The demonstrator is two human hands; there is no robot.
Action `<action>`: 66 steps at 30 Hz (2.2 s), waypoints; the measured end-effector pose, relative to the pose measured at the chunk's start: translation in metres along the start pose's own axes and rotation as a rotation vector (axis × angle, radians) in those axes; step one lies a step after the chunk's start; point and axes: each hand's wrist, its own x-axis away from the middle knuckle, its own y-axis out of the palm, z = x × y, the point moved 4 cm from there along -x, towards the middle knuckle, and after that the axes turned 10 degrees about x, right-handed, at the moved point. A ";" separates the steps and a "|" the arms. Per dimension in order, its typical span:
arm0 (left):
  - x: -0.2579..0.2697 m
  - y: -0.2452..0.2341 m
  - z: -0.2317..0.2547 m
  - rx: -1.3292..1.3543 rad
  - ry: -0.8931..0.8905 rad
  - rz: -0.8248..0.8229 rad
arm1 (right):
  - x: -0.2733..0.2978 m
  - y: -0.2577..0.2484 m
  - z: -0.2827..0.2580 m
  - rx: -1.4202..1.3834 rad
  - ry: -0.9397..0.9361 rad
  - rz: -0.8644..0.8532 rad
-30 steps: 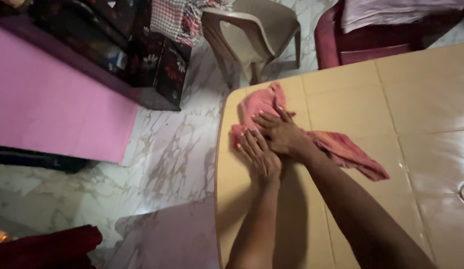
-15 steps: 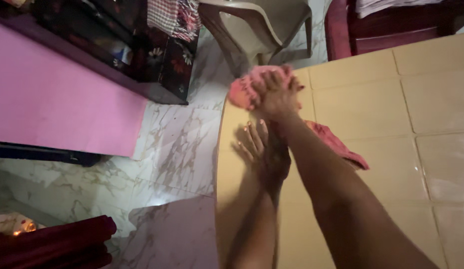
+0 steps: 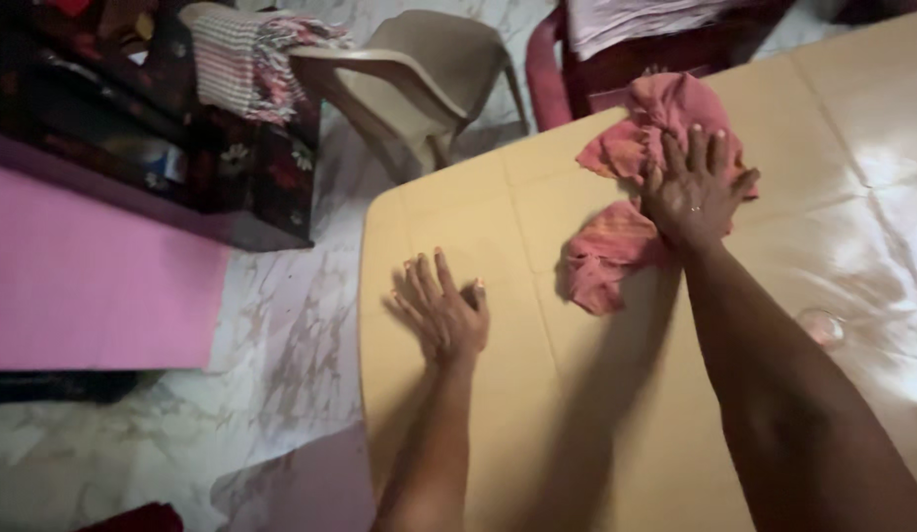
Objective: The person folds a pink and yellow cloth and places it on a chair, then fills a metal cup with water at a sink. They pour water onto a tiled table and wipe the surface with a pink cloth, repeatedly spreading and wiping the wet area.
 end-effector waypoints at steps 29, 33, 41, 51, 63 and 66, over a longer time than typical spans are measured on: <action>0.214 -0.096 0.100 0.045 0.383 -0.368 | 0.289 -0.203 -0.021 0.030 -0.142 -0.420; 0.185 -0.077 0.129 0.042 0.386 -0.361 | 0.253 -0.179 -0.003 0.033 -0.206 -0.359; 0.092 0.000 0.202 0.084 0.342 -0.283 | 0.120 -0.117 0.046 -0.002 -0.315 -0.373; 0.017 0.118 0.302 0.186 0.200 -0.049 | -0.017 -0.048 0.111 -0.088 -0.328 -0.254; 0.001 0.148 0.505 0.140 0.361 -0.341 | -0.116 0.009 0.321 0.035 -0.042 -0.027; 0.004 0.153 0.548 0.154 0.387 -0.367 | -0.129 0.006 0.384 0.052 -0.003 0.041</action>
